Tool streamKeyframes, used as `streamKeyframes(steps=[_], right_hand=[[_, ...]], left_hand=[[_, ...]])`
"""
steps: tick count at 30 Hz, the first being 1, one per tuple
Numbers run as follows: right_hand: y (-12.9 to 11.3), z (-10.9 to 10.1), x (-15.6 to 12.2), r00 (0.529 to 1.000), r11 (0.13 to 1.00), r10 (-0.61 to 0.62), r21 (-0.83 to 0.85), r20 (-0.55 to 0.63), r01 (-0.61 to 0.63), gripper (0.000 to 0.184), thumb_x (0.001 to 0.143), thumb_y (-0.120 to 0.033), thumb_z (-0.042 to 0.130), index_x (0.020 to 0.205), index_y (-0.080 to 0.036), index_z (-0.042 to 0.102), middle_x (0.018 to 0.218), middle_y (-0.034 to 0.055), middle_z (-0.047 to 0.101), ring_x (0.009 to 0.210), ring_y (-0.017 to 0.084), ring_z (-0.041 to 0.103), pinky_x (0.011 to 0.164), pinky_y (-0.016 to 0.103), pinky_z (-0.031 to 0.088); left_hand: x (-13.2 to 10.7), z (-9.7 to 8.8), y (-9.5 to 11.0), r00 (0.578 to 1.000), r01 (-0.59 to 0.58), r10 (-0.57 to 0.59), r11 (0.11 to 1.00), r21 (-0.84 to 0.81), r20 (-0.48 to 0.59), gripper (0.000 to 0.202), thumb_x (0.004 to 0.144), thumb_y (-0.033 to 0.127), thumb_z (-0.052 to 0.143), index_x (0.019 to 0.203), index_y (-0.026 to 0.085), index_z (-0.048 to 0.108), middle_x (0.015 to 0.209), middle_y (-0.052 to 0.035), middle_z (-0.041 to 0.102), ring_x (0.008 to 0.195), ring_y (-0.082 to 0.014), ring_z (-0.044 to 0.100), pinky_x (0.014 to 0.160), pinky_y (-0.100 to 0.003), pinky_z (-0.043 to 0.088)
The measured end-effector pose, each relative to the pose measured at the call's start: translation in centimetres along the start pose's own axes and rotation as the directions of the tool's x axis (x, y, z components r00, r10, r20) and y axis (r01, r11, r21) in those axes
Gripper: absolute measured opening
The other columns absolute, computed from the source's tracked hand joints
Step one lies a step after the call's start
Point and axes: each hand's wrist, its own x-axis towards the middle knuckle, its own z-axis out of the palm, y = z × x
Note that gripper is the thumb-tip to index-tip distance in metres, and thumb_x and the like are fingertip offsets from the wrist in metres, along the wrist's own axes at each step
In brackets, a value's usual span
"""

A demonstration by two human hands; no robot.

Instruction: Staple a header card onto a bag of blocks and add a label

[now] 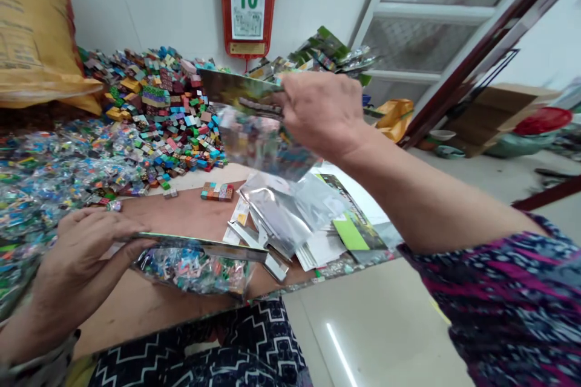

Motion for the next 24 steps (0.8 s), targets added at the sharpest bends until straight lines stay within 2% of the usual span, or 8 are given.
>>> streamKeyframes(steps=[4,6,8,13,16,19,21,24], right_hand=[[-6.2,-1.9,-0.7,0.976,0.982,-0.155,0.133,0.154,0.135,0.034,0.099,-0.039,0.044,0.1,-0.015,0.069,0.092,0.0065,0.067,0.097,0.027,0.066,0.078,0.033,0.046],[-9.1,-2.3,-1.5,0.916,0.93,-0.325,0.258,0.236,0.264,0.027,0.097,-0.036,0.049,0.099,-0.018,0.069,0.088,0.0046,0.067,0.091,0.024,0.066,0.074,0.03,0.044],[-11.4,-2.3,-2.3,0.829,0.852,-0.484,0.366,0.279,0.374,0.021,0.094,-0.031,0.052,0.098,-0.02,0.069,0.087,0.0044,0.068,0.087,0.022,0.064,0.07,0.028,0.042],[-13.2,-1.0,-3.5,0.579,0.726,-0.683,0.506,0.446,0.466,0.019,0.092,-0.02,0.051,0.098,-0.018,0.069,0.089,0.0072,0.071,0.078,0.019,0.061,0.063,0.028,0.037],[-12.4,-0.6,-3.4,0.468,0.686,-0.721,0.623,0.511,0.376,0.029,0.101,-0.025,0.04,0.105,-0.015,0.067,0.098,0.009,0.071,0.082,0.017,0.061,0.069,0.028,0.041],[-11.3,-1.0,-3.3,0.372,0.542,-0.821,0.797,0.433,0.267,0.037,0.103,-0.043,0.04,0.117,-0.018,0.063,0.111,0.0072,0.069,0.092,0.016,0.062,0.078,0.026,0.044],[-11.0,-1.4,-3.7,0.352,0.532,-0.829,0.808,0.435,0.254,0.047,0.091,-0.052,0.06,0.126,-0.021,0.058,0.115,0.0069,0.069,0.097,0.019,0.063,0.079,0.027,0.045],[-11.2,-1.4,-5.0,0.477,0.679,-0.722,0.646,0.501,0.349,0.072,0.082,-0.04,0.073,0.142,-0.016,0.043,0.116,0.0134,0.067,0.099,0.025,0.063,0.076,0.033,0.047]], left_hand=[[-0.5,0.0,0.6,0.994,0.033,-0.023,0.995,0.095,-0.105,0.01,0.09,0.023,0.063,0.099,0.026,0.064,0.124,-0.007,0.061,0.118,-0.0314,0.057,0.097,-0.052,0.044],[-0.8,-0.2,1.0,0.989,0.068,-0.046,0.985,0.159,-0.142,0.011,0.088,0.023,0.065,0.098,0.026,0.067,0.153,-0.0046,0.038,0.142,-0.0409,0.035,0.109,-0.063,0.034],[-1.0,-0.5,1.3,0.99,0.074,-0.051,0.981,0.177,-0.132,0.011,0.089,0.024,0.064,0.098,0.026,0.067,0.161,-0.0003,0.027,0.147,-0.0438,0.024,0.113,-0.069,0.026],[-1.4,-0.6,0.9,0.998,0.014,-0.005,0.99,0.141,-0.06,0.009,0.09,0.026,0.064,0.098,0.026,0.062,0.118,-0.0056,0.068,0.118,-0.0306,0.059,0.109,-0.06,0.033],[-1.2,-0.5,0.5,0.999,0.007,-0.002,0.993,0.119,-0.044,0.007,0.092,0.027,0.061,0.098,0.026,0.06,0.104,-0.0037,0.071,0.101,-0.0258,0.064,0.101,-0.049,0.038],[-0.9,-0.4,0.2,1.0,0.005,-0.005,0.996,0.091,-0.001,0.008,0.094,0.028,0.057,0.1,0.024,0.059,0.09,-0.0015,0.071,0.088,-0.0242,0.065,0.094,-0.045,0.039],[-0.8,-0.3,0.1,1.0,-0.001,0.001,0.996,0.09,0.008,0.01,0.094,0.031,0.057,0.101,0.024,0.059,0.087,-0.0008,0.07,0.084,-0.0238,0.064,0.091,-0.044,0.04],[-0.9,-0.2,0.0,0.999,0.022,-0.019,0.994,0.103,-0.028,0.014,0.093,0.034,0.06,0.103,0.023,0.059,0.087,-0.0019,0.07,0.084,-0.0237,0.063,0.09,-0.044,0.042]])
